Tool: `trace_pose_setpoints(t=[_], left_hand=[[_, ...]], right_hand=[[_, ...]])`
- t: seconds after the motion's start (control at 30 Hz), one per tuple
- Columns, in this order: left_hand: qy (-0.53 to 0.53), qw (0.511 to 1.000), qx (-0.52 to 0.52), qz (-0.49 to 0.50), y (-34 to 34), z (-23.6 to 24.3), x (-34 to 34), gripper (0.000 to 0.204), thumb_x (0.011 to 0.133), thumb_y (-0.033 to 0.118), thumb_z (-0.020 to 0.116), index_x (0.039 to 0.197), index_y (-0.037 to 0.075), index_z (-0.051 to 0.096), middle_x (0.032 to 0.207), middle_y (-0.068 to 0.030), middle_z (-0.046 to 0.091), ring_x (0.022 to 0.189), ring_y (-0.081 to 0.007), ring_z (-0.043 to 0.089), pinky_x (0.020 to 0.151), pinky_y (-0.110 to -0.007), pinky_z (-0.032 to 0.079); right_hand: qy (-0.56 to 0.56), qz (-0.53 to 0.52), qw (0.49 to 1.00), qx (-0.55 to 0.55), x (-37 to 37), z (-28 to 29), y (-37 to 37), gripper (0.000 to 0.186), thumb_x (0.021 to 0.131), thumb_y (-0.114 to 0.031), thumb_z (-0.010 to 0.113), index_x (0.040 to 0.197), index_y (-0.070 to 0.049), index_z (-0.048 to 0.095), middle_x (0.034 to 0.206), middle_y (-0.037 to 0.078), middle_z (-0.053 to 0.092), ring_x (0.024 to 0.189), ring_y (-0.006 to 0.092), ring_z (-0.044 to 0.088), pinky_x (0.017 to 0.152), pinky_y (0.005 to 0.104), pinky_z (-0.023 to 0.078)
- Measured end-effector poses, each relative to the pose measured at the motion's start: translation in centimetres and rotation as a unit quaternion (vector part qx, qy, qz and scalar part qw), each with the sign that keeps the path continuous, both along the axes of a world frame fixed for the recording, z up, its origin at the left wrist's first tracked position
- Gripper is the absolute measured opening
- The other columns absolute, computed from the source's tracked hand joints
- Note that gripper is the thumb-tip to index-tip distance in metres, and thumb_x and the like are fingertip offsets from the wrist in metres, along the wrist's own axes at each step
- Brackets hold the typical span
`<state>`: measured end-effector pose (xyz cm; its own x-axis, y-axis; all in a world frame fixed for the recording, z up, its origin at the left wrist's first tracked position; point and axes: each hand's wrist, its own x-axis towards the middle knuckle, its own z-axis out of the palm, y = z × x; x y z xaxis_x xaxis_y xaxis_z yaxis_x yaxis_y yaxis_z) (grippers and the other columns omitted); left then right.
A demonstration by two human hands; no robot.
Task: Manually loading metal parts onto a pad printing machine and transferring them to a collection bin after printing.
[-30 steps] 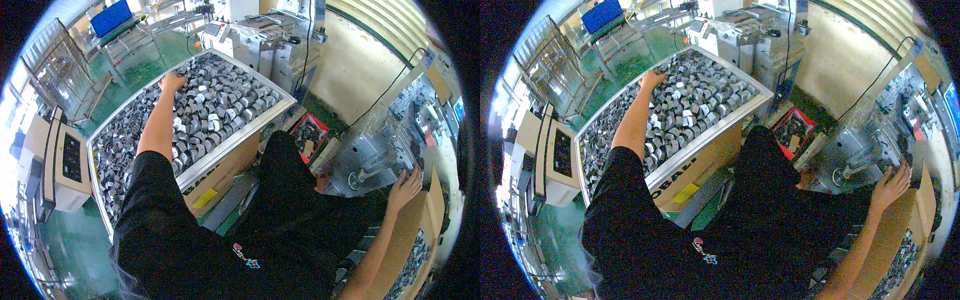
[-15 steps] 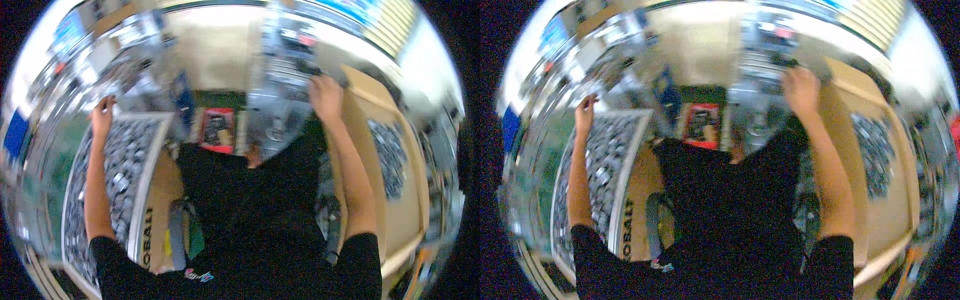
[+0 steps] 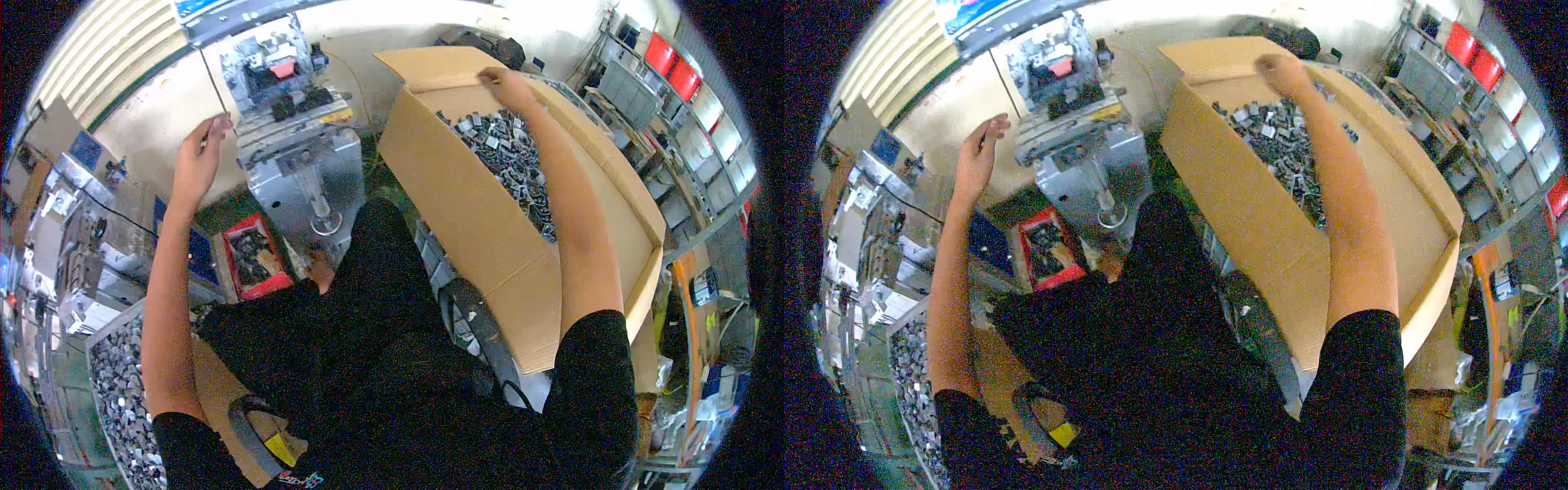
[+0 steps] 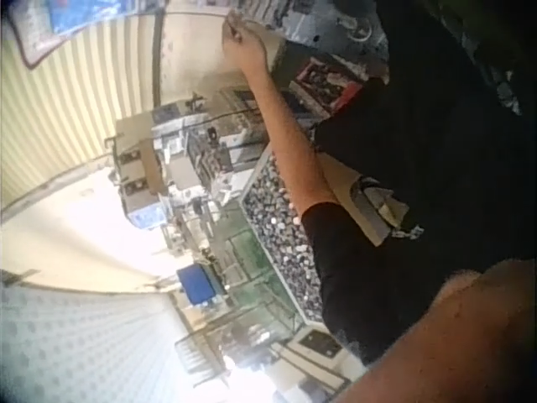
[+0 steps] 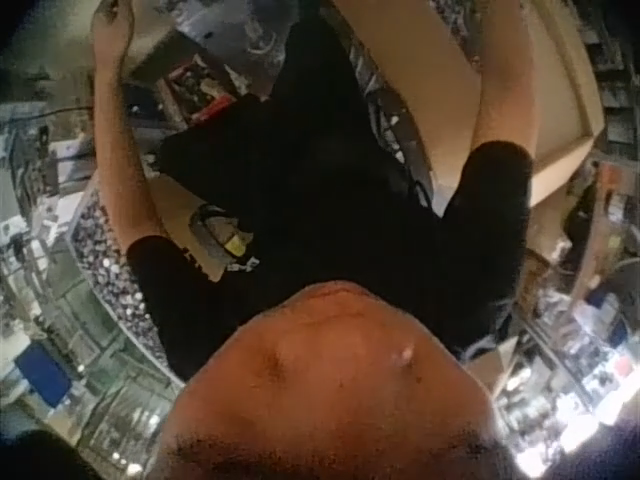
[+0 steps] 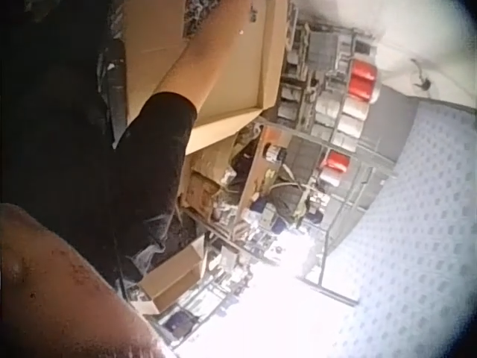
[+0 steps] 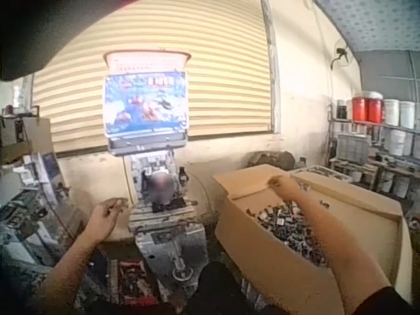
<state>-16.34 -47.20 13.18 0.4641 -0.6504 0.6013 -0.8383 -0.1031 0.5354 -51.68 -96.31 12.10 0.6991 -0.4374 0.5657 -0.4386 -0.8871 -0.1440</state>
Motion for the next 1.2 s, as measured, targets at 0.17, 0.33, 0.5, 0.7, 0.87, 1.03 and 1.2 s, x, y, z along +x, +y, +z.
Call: trace_pose_setpoints(t=[0.17, 0.33, 0.5, 0.7, 0.87, 1.03, 1.2], left_hand=[[0.044, 0.998, -0.014, -0.043, -5.8, -1.9, 0.3, 0.042, 0.104, 0.033, 0.048, 0.125, 0.0, 0.062, 0.116, -0.0131, 0.068, 0.108, -0.019, 0.062, 0.096, -0.032, 0.046], [0.066, 0.997, 0.029, -0.04, -8.4, -1.4, 0.8, 0.045, 0.104, 0.035, 0.047, 0.129, -0.001, 0.059, 0.125, -0.0135, 0.065, 0.116, -0.0191, 0.058, 0.102, -0.031, 0.041], [0.159, 0.986, 0.037, -0.039, -10.7, -0.8, 0.7, 0.045, 0.105, 0.035, 0.045, 0.129, 0.0, 0.059, 0.124, -0.0122, 0.064, 0.118, -0.0186, 0.056, 0.104, -0.031, 0.039], [0.117, 0.988, 0.097, -0.031, -10.6, -1.2, 0.7, 0.05, 0.105, 0.04, 0.042, 0.131, 0.001, 0.058, 0.129, -0.0121, 0.062, 0.124, -0.0207, 0.053, 0.109, -0.032, 0.035], [0.067, 0.995, 0.065, -0.025, -10.4, -0.5, -1.1, 0.045, 0.105, 0.037, 0.041, 0.127, 0.004, 0.061, 0.122, -0.0152, 0.064, 0.113, -0.0221, 0.059, 0.103, -0.032, 0.039], [0.02, 0.997, 0.071, -0.01, -9.5, -0.9, -0.6, 0.045, 0.104, 0.04, 0.042, 0.125, 0.005, 0.062, 0.117, -0.0221, 0.064, 0.109, -0.0314, 0.061, 0.097, -0.037, 0.044], [-0.009, 0.999, 0.028, -0.034, -10.3, -1.8, -0.2, 0.044, 0.103, 0.041, 0.043, 0.125, 0.009, 0.064, 0.116, -0.0239, 0.064, 0.11, -0.0354, 0.061, 0.097, -0.038, 0.044]], right_hand=[[-0.006, -0.195, 0.976, 0.099, -10.6, -3.1, -11.2, 0.038, 0.095, -0.037, 0.057, 0.115, -0.006, 0.066, 0.107, 0.019, 0.07, 0.094, 0.0306, 0.068, 0.085, 0.0397, 0.052], [-0.023, -0.268, 0.961, 0.065, -13.6, -5.5, -15.6, 0.042, 0.097, -0.038, 0.053, 0.12, -0.005, 0.063, 0.106, 0.024, 0.068, 0.102, 0.0392, 0.064, 0.09, 0.0435, 0.049], [0.078, -0.281, 0.955, 0.057, -10.3, -5.5, -16.8, 0.052, 0.096, -0.045, 0.047, 0.127, -0.005, 0.058, 0.123, 0.028, 0.059, 0.114, 0.0448, 0.058, 0.098, 0.0471, 0.046], [0.093, -0.266, 0.957, 0.064, -6.7, -6.3, -16.4, 0.061, 0.088, -0.055, 0.058, 0.129, -0.01, 0.057, 0.122, 0.022, 0.061, 0.109, 0.0391, 0.061, 0.095, 0.0471, 0.048], [0.169, -0.249, 0.949, 0.096, -7.0, -4.9, -16.0, 0.045, 0.086, -0.045, 0.066, 0.115, -0.01, 0.066, 0.102, 0.015, 0.071, 0.092, 0.0328, 0.068, 0.086, 0.0451, 0.052], [0.209, -0.186, 0.946, 0.164, -6.3, -2.5, -10.1, 0.043, 0.083, -0.037, 0.072, 0.113, -0.006, 0.068, 0.108, 0.018, 0.069, 0.104, 0.0334, 0.064, 0.091, 0.0414, 0.049], [0.177, -0.244, 0.934, 0.192, -16.2, -2.6, -8.2, 0.039, 0.078, -0.028, 0.076, 0.109, -0.005, 0.068, 0.097, 0.018, 0.071, 0.09, 0.0321, 0.068, 0.082, 0.0408, 0.052]])
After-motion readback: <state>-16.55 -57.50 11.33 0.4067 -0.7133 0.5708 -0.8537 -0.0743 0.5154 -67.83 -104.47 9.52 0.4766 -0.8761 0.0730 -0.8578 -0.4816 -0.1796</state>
